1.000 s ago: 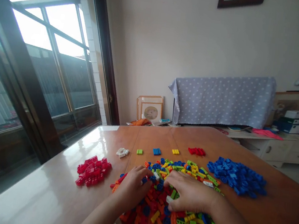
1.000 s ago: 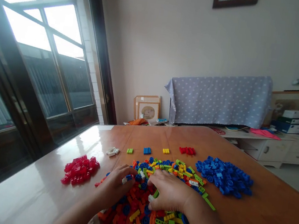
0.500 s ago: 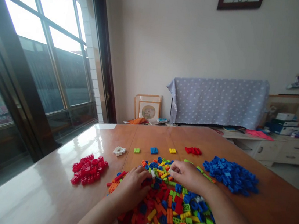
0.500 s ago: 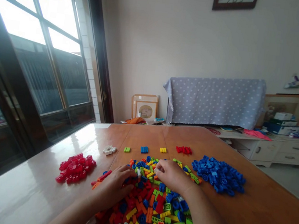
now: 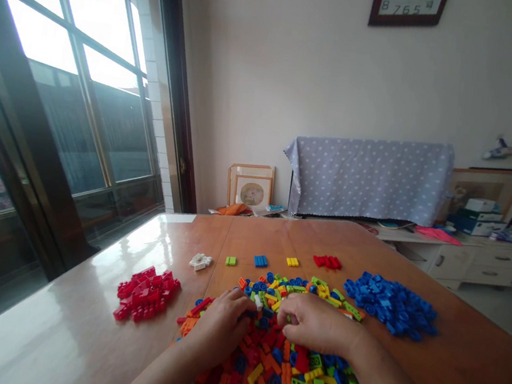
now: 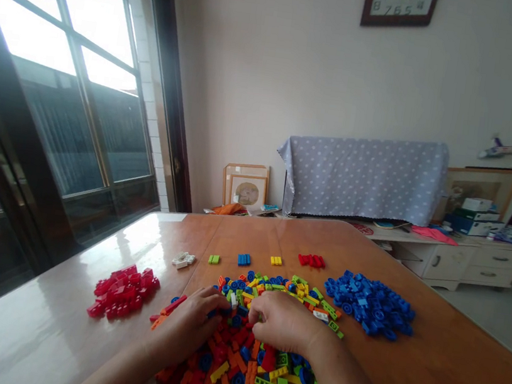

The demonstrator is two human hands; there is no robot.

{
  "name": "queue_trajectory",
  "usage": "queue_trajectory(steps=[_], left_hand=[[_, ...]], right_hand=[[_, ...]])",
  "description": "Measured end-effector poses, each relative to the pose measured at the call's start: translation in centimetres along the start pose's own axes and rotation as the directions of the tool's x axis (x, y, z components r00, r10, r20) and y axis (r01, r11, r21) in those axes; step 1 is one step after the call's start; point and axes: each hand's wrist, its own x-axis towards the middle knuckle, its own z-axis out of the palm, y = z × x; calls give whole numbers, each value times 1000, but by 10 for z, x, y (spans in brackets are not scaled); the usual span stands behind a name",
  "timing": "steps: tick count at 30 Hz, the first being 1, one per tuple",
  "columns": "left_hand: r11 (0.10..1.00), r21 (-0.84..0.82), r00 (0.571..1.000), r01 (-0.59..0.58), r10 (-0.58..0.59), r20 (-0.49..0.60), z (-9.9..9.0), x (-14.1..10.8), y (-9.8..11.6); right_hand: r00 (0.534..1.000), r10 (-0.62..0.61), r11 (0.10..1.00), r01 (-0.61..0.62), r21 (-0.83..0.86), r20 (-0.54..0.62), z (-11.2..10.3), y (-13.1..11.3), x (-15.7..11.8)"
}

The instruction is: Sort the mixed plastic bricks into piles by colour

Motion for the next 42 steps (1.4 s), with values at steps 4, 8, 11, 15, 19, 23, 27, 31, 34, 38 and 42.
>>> queue_trajectory(steps=[4, 8, 11, 15, 19, 23, 27, 31, 34, 38, 42], left_hand=[[1000, -5, 1000, -2, 2, -11, 0, -1, 0], [1000, -8, 1000, 10, -10, 0, -1, -1, 2], [1000, 0, 1000, 13, -13, -1, -2, -1, 4], [1000, 1, 1000, 8, -8, 5, -2, -2, 5], [1000, 3, 1000, -6, 6, 17, -3, -1, 3], [1000, 11, 1000, -8, 8, 6, -2, -1, 2], [1000, 18, 1000, -18, 18, 10, -2, -2, 3], [999, 19, 1000, -27, 27, 7, -4, -2, 5], [999, 18, 999, -36, 36, -11, -6, -2, 8], [999, 28, 999, -44, 45, -25, -8, -3, 13], [998, 13, 999, -54, 54, -2, -6, -3, 18]], right_hand=[[998, 12, 989, -3, -146, 65, 4, -10, -2], [997, 64, 976, -52, -211, 47, 5, -13, -1], [997, 52, 982, -42, -182, 49, 5, -11, 1], [998, 38, 992, -32, -126, 43, 5, -5, 2], [999, 33, 991, -29, -129, 33, 5, -3, 2], [999, 40, 992, -35, -123, 34, 5, -3, 2], [998, 56, 993, -53, -102, 22, 6, -1, 3], [998, 64, 996, -64, -61, -11, 9, 7, 5], [997, 65, 998, -66, -6, -35, 10, 10, 5], [997, 30, 993, -21, 120, -69, 9, 3, 6], [996, -14, 972, 35, 234, -91, 13, -8, 9]])
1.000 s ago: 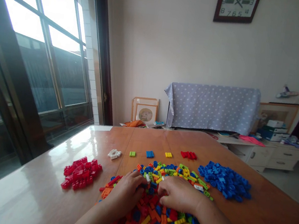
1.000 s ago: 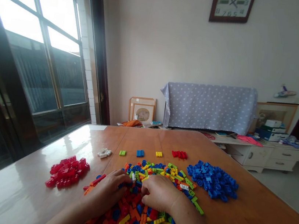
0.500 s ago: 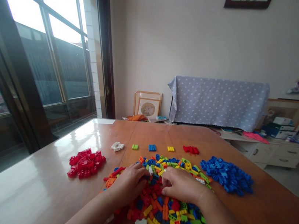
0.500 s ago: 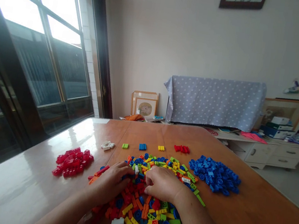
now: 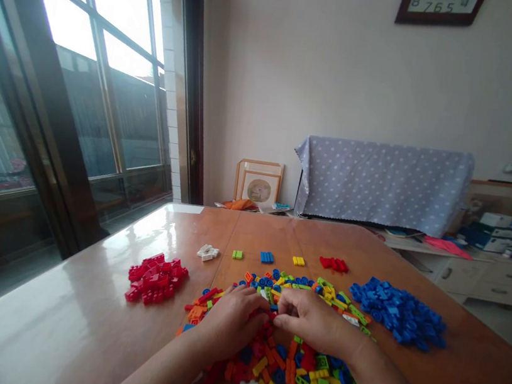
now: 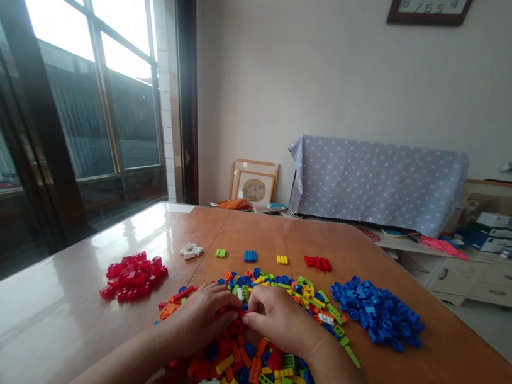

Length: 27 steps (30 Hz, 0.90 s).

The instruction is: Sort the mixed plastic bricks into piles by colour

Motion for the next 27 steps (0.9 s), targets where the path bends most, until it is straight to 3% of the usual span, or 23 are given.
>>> queue_trajectory(steps=[4, 11, 16, 19, 22, 27], left_hand=[[999, -35, 1000, 7, -8, -28, 1, 1, 0], [999, -26, 996, 25, -27, -83, 0, 2, -2], [1000, -5, 992, 31, -31, -124, 0, 3, -8], [999, 10, 991, 43, -41, -125, -3, 3, -10], [999, 17, 990, 47, -44, -130, -7, 3, -10], [999, 15, 994, 28, -26, -106, -9, 3, -9]], right_hand=[[1000, 16, 992, -17, 122, 11, 6, -2, 3], [997, 20, 998, -15, 64, -77, 0, -4, 4], [975, 164, 968, -129, 214, -150, -5, 10, 11], [929, 274, 946, -213, 246, -249, -15, 28, 21], [849, 392, 918, -338, 207, -355, -33, 50, 32], [725, 455, 871, -483, 90, -517, -70, 96, 46]])
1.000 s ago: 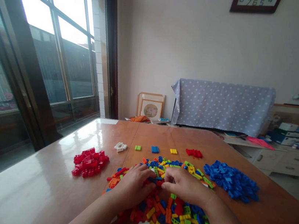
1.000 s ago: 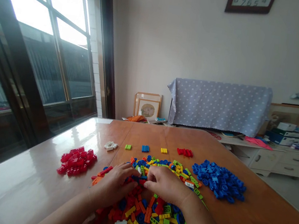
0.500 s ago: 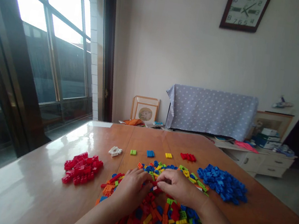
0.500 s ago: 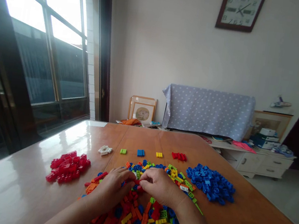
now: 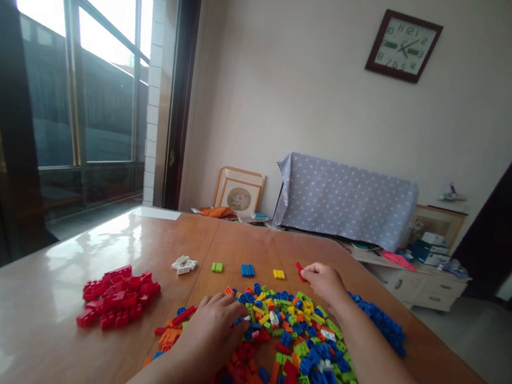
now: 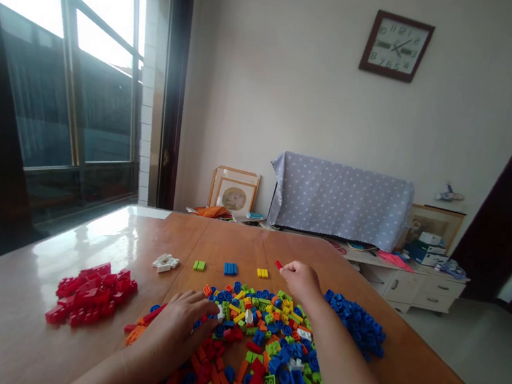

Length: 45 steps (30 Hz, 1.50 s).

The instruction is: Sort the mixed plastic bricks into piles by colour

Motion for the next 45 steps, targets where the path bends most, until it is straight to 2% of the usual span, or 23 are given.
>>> queue_trajectory(steps=[3, 7, 15, 20, 25, 32, 37, 41, 43, 45], left_hand=[[1000, 2, 1000, -5, 5, -19, 3, -1, -3], [1000, -6, 999, -17, 17, -40, 8, -1, -8], [1000, 20, 1000, -3, 3, -17, 6, 0, -9], [999, 37, 1000, 0, 0, -1, 5, 0, -8], [999, 36, 1000, -2, 2, 10, 4, 0, -7], [999, 50, 999, -3, 1, 35, 4, -1, -7], [998, 59, 998, -15, 11, 61, 6, -1, -7], [998, 66, 997, -14, 9, 80, 6, -1, -9], [997, 71, 996, -8, 1, 93, 7, -1, -12], [997, 78, 994, 2, -11, 108, 9, -2, -15]], right_hand=[[995, 72, 991, -79, -112, -67, -7, 21, 24], [988, 125, 960, -144, -239, -94, -9, 42, 43], [980, 187, 882, -196, -428, -64, -1, 59, 71], [979, 191, 866, -200, -458, -66, 5, 65, 83], [983, 165, 891, -183, -416, -79, 3, 67, 81], [986, 134, 965, -152, -213, -97, -9, 57, 53], [998, 68, 994, -67, -87, 11, -7, 40, 17], [991, -52, 997, 58, -55, 119, -18, 20, -35], [944, -237, 965, 256, -58, 228, -25, 12, -70], [896, -309, 929, 356, -101, 320, -29, 7, -106]])
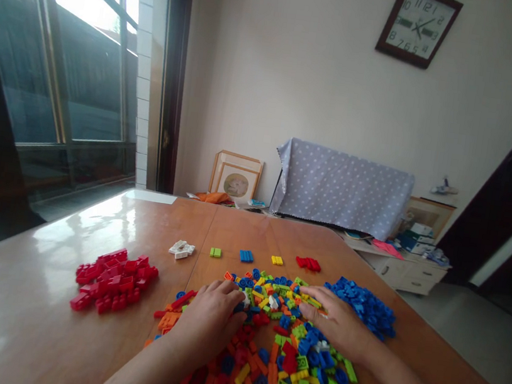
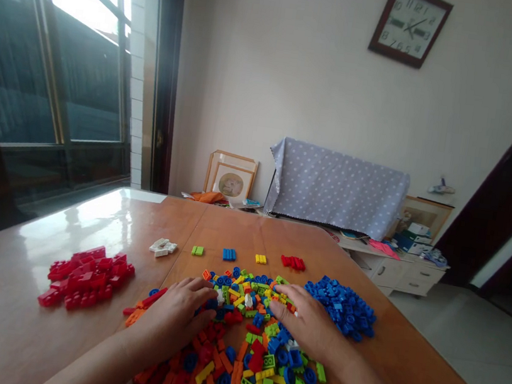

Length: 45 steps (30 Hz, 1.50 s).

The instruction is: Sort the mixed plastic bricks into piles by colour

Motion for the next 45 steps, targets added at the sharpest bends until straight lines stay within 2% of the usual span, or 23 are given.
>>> queue_trajectory(steps=[4, 7, 13, 17, 22, 26, 28, 31, 35, 45], left_hand=[[998, 26, 997, 55, -57, 55, 8, -1, -6], [997, 33, 995, 64, -67, 78, 12, -3, -7], [1000, 1, 999, 4, -4, 52, 11, -4, -3], [1000, -4, 999, -12, 12, 45, 11, -3, -2], [1000, -11, 999, -16, 16, 47, 9, 0, -1], [1000, -21, 998, -16, 17, 56, 5, 1, 0], [999, -30, 998, -12, 14, 64, 2, 1, 1], [999, -36, 997, 8, -5, 78, -1, 2, 3], [999, -38, 998, 14, -12, 63, 2, 2, 3], [999, -36, 998, 6, -4, 62, 7, 4, 3]], right_hand=[[979, 12, 988, 20, -155, 201, 20, -19, -46], [978, 2, 975, 45, -219, 210, 33, -25, -52], [981, -70, 970, 110, -218, 183, 41, -37, -19], [984, -150, 965, 167, -201, 96, 48, -49, 3], [958, -286, 949, 285, -136, 9, 56, -60, 24], [947, -321, 946, 320, -55, -17, 58, -58, 32], [956, -286, 958, 287, 1, -65, 57, -54, 33], [976, -170, 974, 187, 128, -134, 56, -46, 31], [985, -49, 957, 93, 274, -163, 54, -30, 29], [985, 85, 964, -44, 261, -147, 39, -2, 28]])
